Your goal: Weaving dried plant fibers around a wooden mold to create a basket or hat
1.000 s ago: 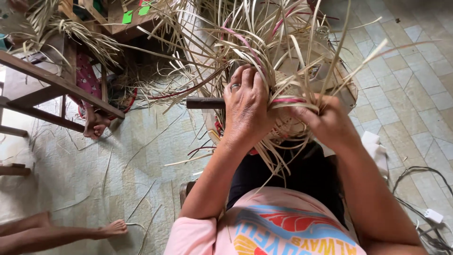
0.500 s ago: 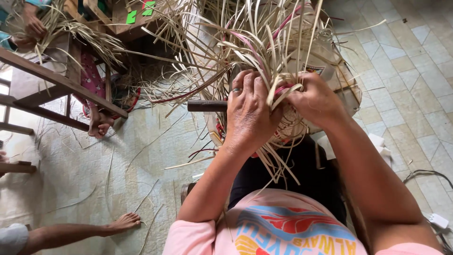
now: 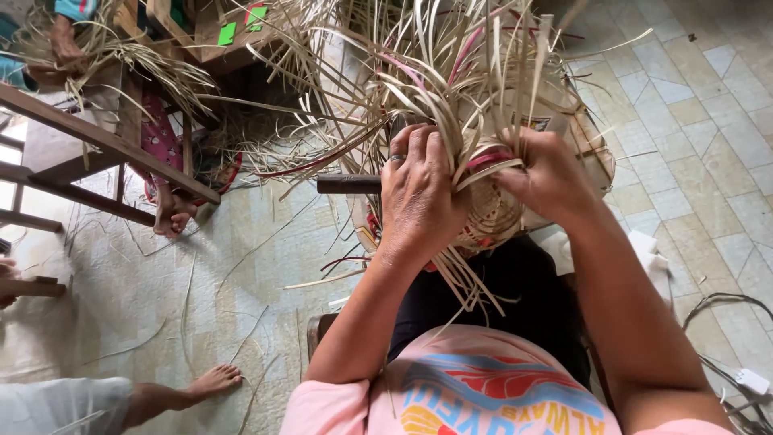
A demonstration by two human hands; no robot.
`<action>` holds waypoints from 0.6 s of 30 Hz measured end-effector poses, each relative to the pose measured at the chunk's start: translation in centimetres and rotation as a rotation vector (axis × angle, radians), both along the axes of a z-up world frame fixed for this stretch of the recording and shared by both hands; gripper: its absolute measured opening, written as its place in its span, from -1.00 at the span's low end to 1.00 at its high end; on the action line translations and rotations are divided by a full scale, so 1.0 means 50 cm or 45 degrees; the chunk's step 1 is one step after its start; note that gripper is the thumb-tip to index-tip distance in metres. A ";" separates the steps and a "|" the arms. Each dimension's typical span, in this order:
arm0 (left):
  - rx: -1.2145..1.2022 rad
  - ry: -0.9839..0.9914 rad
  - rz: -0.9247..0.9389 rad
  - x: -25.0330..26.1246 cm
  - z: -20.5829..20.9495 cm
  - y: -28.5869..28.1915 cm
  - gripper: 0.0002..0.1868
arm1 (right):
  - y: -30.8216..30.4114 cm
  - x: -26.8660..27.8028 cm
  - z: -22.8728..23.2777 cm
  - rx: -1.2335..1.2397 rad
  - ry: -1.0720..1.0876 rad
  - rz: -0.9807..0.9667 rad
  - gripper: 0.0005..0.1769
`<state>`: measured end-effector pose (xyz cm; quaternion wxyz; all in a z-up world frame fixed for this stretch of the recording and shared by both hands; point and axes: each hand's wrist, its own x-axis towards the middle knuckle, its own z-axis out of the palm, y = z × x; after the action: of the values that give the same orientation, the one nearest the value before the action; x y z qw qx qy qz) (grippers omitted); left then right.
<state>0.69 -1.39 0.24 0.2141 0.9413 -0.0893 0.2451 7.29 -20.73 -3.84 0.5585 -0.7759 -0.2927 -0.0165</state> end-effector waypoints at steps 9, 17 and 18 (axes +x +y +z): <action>0.004 -0.005 -0.013 0.003 -0.011 0.006 -0.41 | 0.009 0.004 -0.014 0.141 0.055 0.058 -0.72; 0.078 -0.025 -0.027 0.001 0.006 0.008 -0.39 | 0.004 0.021 0.040 -0.190 -0.277 0.193 -0.82; 0.125 -0.020 -0.028 0.001 0.011 0.011 -0.38 | 0.001 0.033 0.020 -0.246 -0.364 0.143 -0.83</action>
<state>0.76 -0.86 0.79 0.1696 0.9477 -0.1133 0.2454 8.93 -20.70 -2.83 0.4341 -0.7983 -0.4121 -0.0673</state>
